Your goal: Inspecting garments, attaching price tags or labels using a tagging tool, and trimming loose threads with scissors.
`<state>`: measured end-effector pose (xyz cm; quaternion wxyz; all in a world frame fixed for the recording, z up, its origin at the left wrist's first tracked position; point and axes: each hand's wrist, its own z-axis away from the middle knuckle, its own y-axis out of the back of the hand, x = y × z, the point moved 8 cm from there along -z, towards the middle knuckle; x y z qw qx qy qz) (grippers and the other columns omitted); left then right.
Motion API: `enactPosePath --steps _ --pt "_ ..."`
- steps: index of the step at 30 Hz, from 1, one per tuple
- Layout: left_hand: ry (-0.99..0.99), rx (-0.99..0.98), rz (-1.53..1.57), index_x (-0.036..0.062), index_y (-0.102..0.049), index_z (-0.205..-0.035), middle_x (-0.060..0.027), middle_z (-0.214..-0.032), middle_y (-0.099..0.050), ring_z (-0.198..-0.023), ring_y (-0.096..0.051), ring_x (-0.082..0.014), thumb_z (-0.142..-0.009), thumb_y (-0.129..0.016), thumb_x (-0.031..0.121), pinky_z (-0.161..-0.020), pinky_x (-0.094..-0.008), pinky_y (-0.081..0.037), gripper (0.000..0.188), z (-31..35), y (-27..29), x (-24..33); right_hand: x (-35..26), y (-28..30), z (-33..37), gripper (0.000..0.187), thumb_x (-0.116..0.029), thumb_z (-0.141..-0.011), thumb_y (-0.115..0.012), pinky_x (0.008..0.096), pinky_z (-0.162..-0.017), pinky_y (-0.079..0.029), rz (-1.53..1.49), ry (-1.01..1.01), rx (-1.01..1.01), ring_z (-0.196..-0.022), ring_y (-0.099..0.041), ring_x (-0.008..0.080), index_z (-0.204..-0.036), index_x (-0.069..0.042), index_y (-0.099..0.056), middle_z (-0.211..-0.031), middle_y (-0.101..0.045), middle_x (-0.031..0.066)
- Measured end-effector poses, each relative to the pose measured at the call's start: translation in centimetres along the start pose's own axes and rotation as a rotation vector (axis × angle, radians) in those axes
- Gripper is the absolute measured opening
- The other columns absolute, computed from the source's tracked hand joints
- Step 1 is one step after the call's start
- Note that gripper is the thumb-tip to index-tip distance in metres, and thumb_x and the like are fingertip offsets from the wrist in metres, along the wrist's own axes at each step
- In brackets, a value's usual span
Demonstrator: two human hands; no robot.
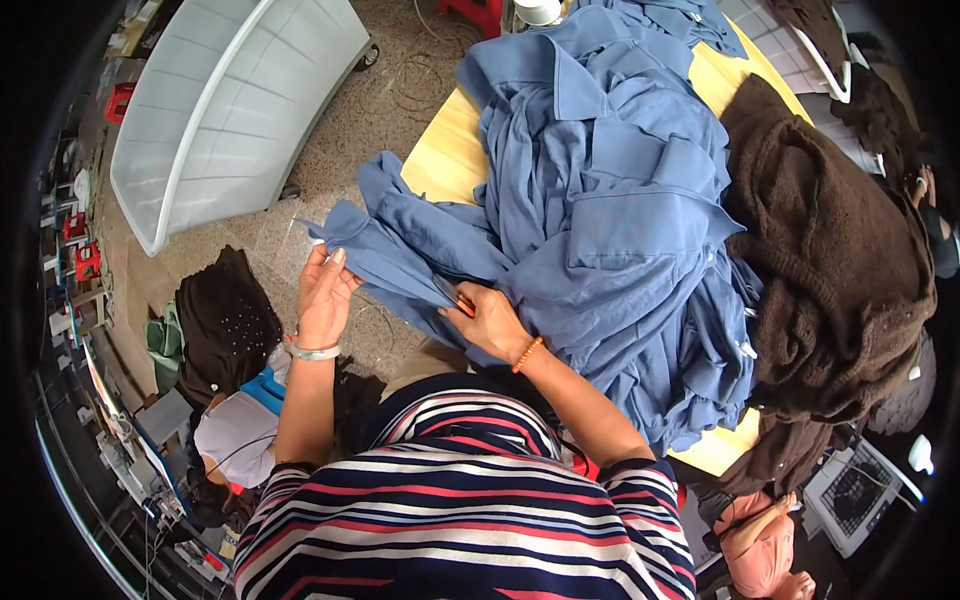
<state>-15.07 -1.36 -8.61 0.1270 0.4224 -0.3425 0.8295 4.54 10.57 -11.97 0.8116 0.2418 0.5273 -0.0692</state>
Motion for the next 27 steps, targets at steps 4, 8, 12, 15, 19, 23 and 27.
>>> enactPosePath --steps 4,8,12,15,19,23,27 --pt "0.014 0.015 -0.009 0.0115 -0.052 -0.1 -0.002 -0.096 -0.065 -0.084 -0.065 -0.0142 -0.095 -0.057 0.013 -0.076 -0.033 -0.054 0.006 -0.3 -1.2 0.3 -1.2 1.4 1.1 0.032 -0.027 -0.087 -0.07 0.0282 -0.052 -0.034 -0.239 -0.099 -0.113 -0.061 -0.034 0.0078 -0.085 0.003 -0.058 -0.061 -0.039 0.002" --pt "0.055 -0.014 -0.018 0.0113 -0.051 -0.094 -0.0029 -0.086 -0.065 -0.076 -0.066 -0.014 -0.094 -0.06 0.014 -0.07 -0.0326 -0.056 0.01 -0.9 -3.3 0.3 -0.3 1.9 0.9 0.038 -0.034 -0.091 -0.065 0.0274 -0.051 -0.032 -0.259 -0.128 -0.097 -0.061 -0.033 0.006 -0.077 0.001 -0.056 -0.062 -0.037 -0.0041" --pt "0.071 0.018 0.016 0.0112 -0.051 -0.092 -0.0037 -0.085 -0.066 -0.074 -0.066 -0.0144 -0.092 -0.063 0.012 -0.068 -0.0316 -0.056 0.012 -1.6 -4.1 0.4 0.2 1.9 0.8 0.039 -0.036 -0.092 -0.063 0.0265 -0.049 -0.028 -0.375 -0.13 -0.097 -0.06 -0.029 0.0048 -0.074 -0.003 -0.054 -0.062 -0.034 -0.0059" --pt "0.075 0.013 0.007 0.0113 -0.051 -0.092 -0.0041 -0.086 -0.066 -0.074 -0.067 -0.0146 -0.089 -0.065 0.01 -0.066 -0.0309 -0.056 0.015 -2.2 -4.2 0.2 0.8 1.9 1.0 0.037 -0.035 -0.093 -0.062 0.0249 -0.049 -0.026 -0.462 -0.214 -0.123 -0.06 -0.028 0.0034 -0.073 -0.005 -0.056 -0.063 -0.034 -0.0079" --pt "0.085 0.015 -0.012 0.0111 -0.05 -0.092 -0.0037 -0.085 -0.066 -0.073 -0.066 -0.014 -0.088 -0.067 0.009 -0.065 -0.0303 -0.056 0.018 -3.3 -5.0 0.0 0.9 1.3 0.9 0.031 -0.032 -0.093 -0.063 0.0236 -0.049 -0.027 -0.551 -0.268 -0.136 -0.059 -0.029 0.0027 -0.076 -0.005 -0.059 -0.063 -0.036 -0.009" --pt "0.118 0.034 -0.016 0.0099 -0.05 -0.092 -0.0028 -0.082 -0.064 -0.071 -0.065 -0.0137 -0.087 -0.067 0.005 -0.064 -0.0315 -0.057 0.018 -4.4 -6.1 -0.5 0.4 4.1 1.0 0.02 -0.02 -0.088 -0.068 0.0224 -0.051 -0.03 -0.477 -0.136 0.325 -0.058 -0.034 0.0037 -0.084 -0.003 -0.06 -0.064 -0.042 -0.0069" --pt "0.141 -0.038 -0.028 0.0094 -0.051 -0.092 -0.0033 -0.084 -0.064 -0.073 -0.065 -0.0129 -0.088 -0.065 0.003 -0.067 -0.0327 -0.059 0.016 -5.7 -7.3 -1.6 -3.8 5.2 0.4 0.038 -0.018 -0.078 -0.079 0.0181 -0.055 -0.034 -0.266 0.009 0.528 -0.062 -0.04 0.0016 -0.106 -0.001 -0.059 -0.081 -0.058 -0.0014"
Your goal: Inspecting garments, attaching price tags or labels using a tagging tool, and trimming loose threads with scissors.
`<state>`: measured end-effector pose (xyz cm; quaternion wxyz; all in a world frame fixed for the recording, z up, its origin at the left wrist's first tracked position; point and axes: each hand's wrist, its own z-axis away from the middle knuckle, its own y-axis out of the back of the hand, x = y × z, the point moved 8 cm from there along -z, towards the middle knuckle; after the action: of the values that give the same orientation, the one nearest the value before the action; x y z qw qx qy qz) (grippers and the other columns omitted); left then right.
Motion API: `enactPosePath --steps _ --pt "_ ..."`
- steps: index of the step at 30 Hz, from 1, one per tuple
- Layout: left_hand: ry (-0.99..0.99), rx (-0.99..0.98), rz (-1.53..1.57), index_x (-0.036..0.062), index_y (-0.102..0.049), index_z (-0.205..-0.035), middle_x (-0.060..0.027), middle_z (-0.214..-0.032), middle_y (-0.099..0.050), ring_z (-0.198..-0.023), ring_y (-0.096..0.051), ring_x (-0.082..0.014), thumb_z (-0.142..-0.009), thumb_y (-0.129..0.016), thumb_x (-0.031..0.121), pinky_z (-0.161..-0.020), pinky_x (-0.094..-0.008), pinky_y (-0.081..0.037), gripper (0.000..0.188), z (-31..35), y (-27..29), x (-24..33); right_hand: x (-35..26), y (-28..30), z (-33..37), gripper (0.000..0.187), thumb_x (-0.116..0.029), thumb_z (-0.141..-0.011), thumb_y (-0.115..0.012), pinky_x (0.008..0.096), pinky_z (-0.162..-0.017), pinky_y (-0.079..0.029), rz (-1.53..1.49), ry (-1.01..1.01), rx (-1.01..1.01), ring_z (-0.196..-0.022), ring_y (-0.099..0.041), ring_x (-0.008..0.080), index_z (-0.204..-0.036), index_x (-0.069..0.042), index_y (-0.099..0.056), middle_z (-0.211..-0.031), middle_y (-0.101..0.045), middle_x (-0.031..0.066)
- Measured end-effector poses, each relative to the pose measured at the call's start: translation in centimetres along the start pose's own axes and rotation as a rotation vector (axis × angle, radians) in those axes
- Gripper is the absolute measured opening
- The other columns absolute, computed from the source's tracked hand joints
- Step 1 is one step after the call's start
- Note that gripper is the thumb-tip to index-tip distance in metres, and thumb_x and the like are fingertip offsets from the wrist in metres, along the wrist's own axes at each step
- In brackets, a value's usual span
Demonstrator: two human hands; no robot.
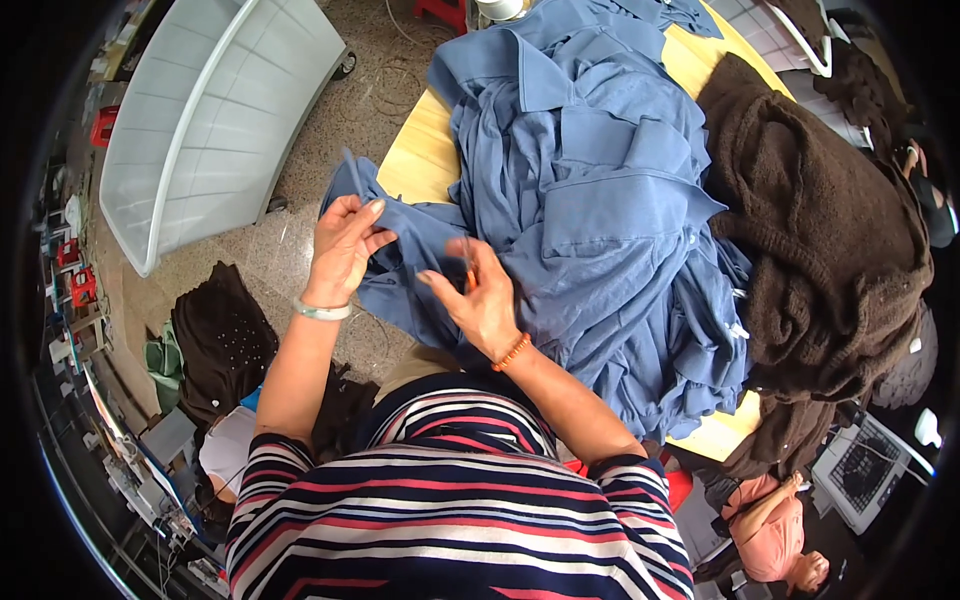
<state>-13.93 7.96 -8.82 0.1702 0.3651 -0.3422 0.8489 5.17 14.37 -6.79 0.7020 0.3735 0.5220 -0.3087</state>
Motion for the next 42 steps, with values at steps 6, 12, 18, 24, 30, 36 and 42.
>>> enactPosePath --steps 6,12,18,24,30,36,42 --pt "0.005 -0.017 -0.131 0.0061 -0.053 -0.1 -0.0074 -0.086 -0.064 -0.081 -0.067 -0.0203 -0.094 -0.057 0.009 -0.072 -0.0341 -0.058 0.008 2.0 -2.2 -1.2 7.8 -4.1 -2.4 0.03 -0.022 -0.087 -0.07 0.0238 -0.034 -0.02 -0.488 -0.599 -0.119 -0.038 -0.03 0.0031 -0.07 -0.015 -0.046 -0.05 -0.039 -0.0076" --pt "0.514 0.162 -0.081 0.0056 -0.056 -0.094 -0.0091 -0.084 -0.064 -0.077 -0.067 -0.0227 -0.09 -0.064 0.04 -0.068 -0.0355 -0.056 0.035 7.6 4.2 -9.9 4.9 -3.5 -1.1 0.017 -0.02 -0.09 -0.067 0.0223 -0.037 -0.022 -0.587 -0.517 -0.274 -0.041 -0.031 0.0021 -0.079 -0.012 -0.056 -0.054 -0.041 -0.0092" --pt "0.379 0.195 0.034 0.0077 -0.058 -0.094 -0.0088 -0.082 -0.065 -0.073 -0.066 -0.0216 -0.089 -0.064 0.044 -0.065 -0.0343 -0.055 0.037 5.5 3.6 -10.3 3.1 -3.2 -0.1 0.018 -0.014 -0.09 -0.066 0.0201 -0.051 -0.026 -0.381 -0.274 -0.4 -0.061 -0.032 -0.0007 -0.079 -0.006 -0.055 -0.067 -0.04 -0.0112" --pt "0.522 0.259 0.156 0.0086 -0.056 -0.099 -0.0109 -0.086 -0.066 -0.076 -0.065 -0.0231 -0.094 -0.055 0.04 -0.067 -0.0366 -0.054 0.032 5.0 6.3 -13.8 3.3 -2.4 0.8 0.01 -0.017 -0.092 -0.065 0.0193 -0.042 -0.021 -0.492 -0.245 -0.37 -0.046 -0.03 -0.001 -0.088 -0.011 -0.058 -0.058 -0.039 -0.0125" --pt "0.516 0.251 0.187 0.0055 -0.056 -0.101 -0.013 -0.088 -0.065 -0.079 -0.064 -0.0243 -0.095 -0.054 0.039 -0.07 -0.0363 -0.054 0.034 4.6 6.9 -14.0 2.9 -2.1 0.9 0.012 -0.017 -0.092 -0.064 0.0198 -0.041 -0.02 -0.527 -0.25 -0.364 -0.045 -0.03 -0.0011 -0.087 -0.012 -0.056 -0.058 -0.038 -0.0124" --pt "0.135 0.147 0.211 0.0039 -0.061 -0.096 -0.013 -0.095 -0.067 -0.09 -0.066 -0.0241 -0.094 -0.058 0.012 -0.077 -0.0364 -0.055 0.009 8.1 3.4 -6.5 3.9 0.3 0.7 0.015 -0.017 -0.093 -0.063 0.0201 -0.039 -0.02 -0.66 -0.397 -0.253 -0.044 -0.029 -0.0006 -0.082 -0.015 -0.052 -0.057 -0.038 -0.0124" --pt "0.073 -0.011 0.176 0.0074 -0.062 -0.101 -0.01 -0.1 -0.068 -0.092 -0.067 -0.0208 -0.095 -0.056 0.012 -0.084 -0.0384 -0.053 0.01 10.4 -2.3 -3.0 2.4 3.1 0.4 0.028 -0.027 -0.091 -0.065 0.0279 -0.052 -0.042 -0.089 -0.258 -0.271 -0.056 -0.052 0.0127 -0.099 -0.001 -0.058 -0.066 -0.054 -0.0003"
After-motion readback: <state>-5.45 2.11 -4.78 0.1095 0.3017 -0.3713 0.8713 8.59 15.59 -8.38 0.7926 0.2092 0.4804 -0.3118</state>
